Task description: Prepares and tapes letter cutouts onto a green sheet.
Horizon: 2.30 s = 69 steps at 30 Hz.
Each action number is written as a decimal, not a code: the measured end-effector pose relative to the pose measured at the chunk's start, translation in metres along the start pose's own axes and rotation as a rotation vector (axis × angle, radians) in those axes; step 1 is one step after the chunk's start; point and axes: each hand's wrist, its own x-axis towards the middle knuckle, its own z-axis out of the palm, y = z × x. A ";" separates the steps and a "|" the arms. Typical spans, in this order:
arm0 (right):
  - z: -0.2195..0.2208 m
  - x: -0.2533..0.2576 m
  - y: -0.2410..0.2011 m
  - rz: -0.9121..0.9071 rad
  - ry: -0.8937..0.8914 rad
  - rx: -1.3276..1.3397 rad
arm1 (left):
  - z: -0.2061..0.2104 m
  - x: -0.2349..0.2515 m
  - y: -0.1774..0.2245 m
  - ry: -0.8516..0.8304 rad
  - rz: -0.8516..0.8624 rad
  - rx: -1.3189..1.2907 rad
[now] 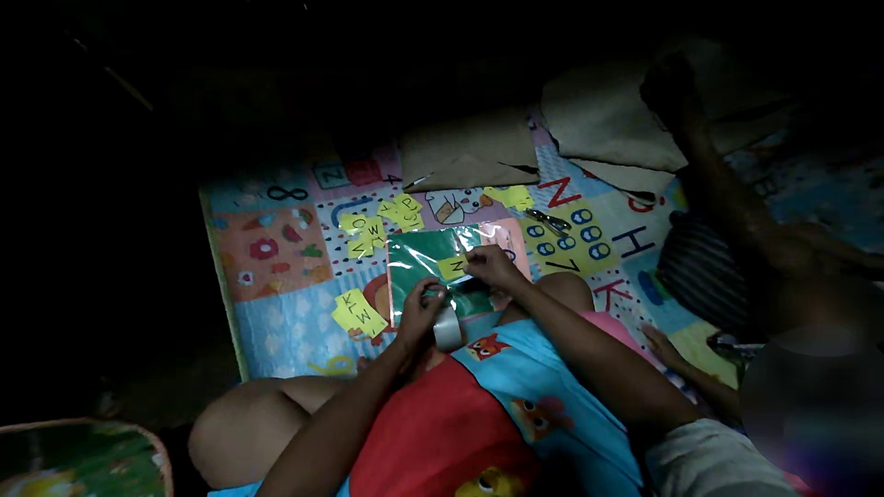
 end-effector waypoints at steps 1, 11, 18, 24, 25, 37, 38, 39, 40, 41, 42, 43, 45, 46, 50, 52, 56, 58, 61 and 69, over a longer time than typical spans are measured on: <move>-0.006 -0.003 -0.002 -0.051 -0.045 -0.089 | 0.000 0.000 0.000 -0.008 0.001 0.001; -0.003 -0.006 -0.009 -0.063 -0.291 -0.093 | 0.001 -0.005 0.006 -0.045 0.014 0.004; 0.016 -0.008 -0.007 -0.067 -0.196 -0.047 | 0.002 -0.005 0.005 0.007 -0.021 -0.044; 0.030 -0.008 0.007 -0.128 -0.065 0.099 | 0.002 -0.003 0.002 0.137 -0.070 -0.139; 0.031 -0.008 0.008 -0.154 -0.059 0.084 | 0.002 -0.003 0.002 0.133 -0.075 -0.142; 0.029 -0.007 0.019 -0.211 0.043 0.007 | 0.006 -0.005 -0.001 0.095 0.080 0.100; 0.028 -0.007 0.019 -0.203 0.040 0.010 | 0.006 -0.005 -0.003 0.095 0.106 0.127; 0.028 -0.008 0.019 -0.192 0.035 0.013 | 0.007 -0.005 -0.004 0.099 0.129 0.141; 0.028 -0.008 0.018 -0.183 0.029 0.019 | 0.007 -0.006 -0.004 0.105 0.147 0.148; 0.028 -0.008 0.018 -0.181 0.025 0.023 | 0.008 -0.006 -0.005 0.114 0.162 0.152; 0.027 -0.008 0.017 -0.178 0.018 0.029 | 0.008 -0.006 -0.006 0.122 0.173 0.149; 0.027 -0.009 0.017 -0.173 0.006 0.032 | 0.007 -0.005 -0.007 0.128 0.183 0.148; 0.026 -0.009 0.018 -0.175 -0.019 0.028 | 0.006 -0.004 -0.010 0.133 0.194 0.156; 0.025 -0.009 0.020 -0.181 -0.029 0.029 | 0.005 -0.004 -0.010 0.130 0.190 0.162; 0.026 -0.007 0.022 -0.182 -0.056 0.041 | 0.006 -0.004 -0.010 0.118 0.202 0.173; 0.026 -0.007 0.022 -0.160 -0.072 0.060 | 0.006 -0.005 -0.008 0.109 0.214 0.162; 0.027 -0.006 0.025 -0.163 -0.094 0.082 | 0.007 -0.004 -0.010 0.101 0.204 0.127; 0.027 -0.006 0.025 -0.161 -0.105 0.074 | 0.007 -0.004 -0.009 0.098 0.182 0.110; 0.026 -0.007 0.022 -0.142 -0.107 0.042 | 0.007 -0.005 -0.007 0.108 0.161 0.108; 0.025 -0.008 0.019 -0.111 -0.093 -0.010 | 0.008 -0.004 -0.010 0.150 0.150 0.083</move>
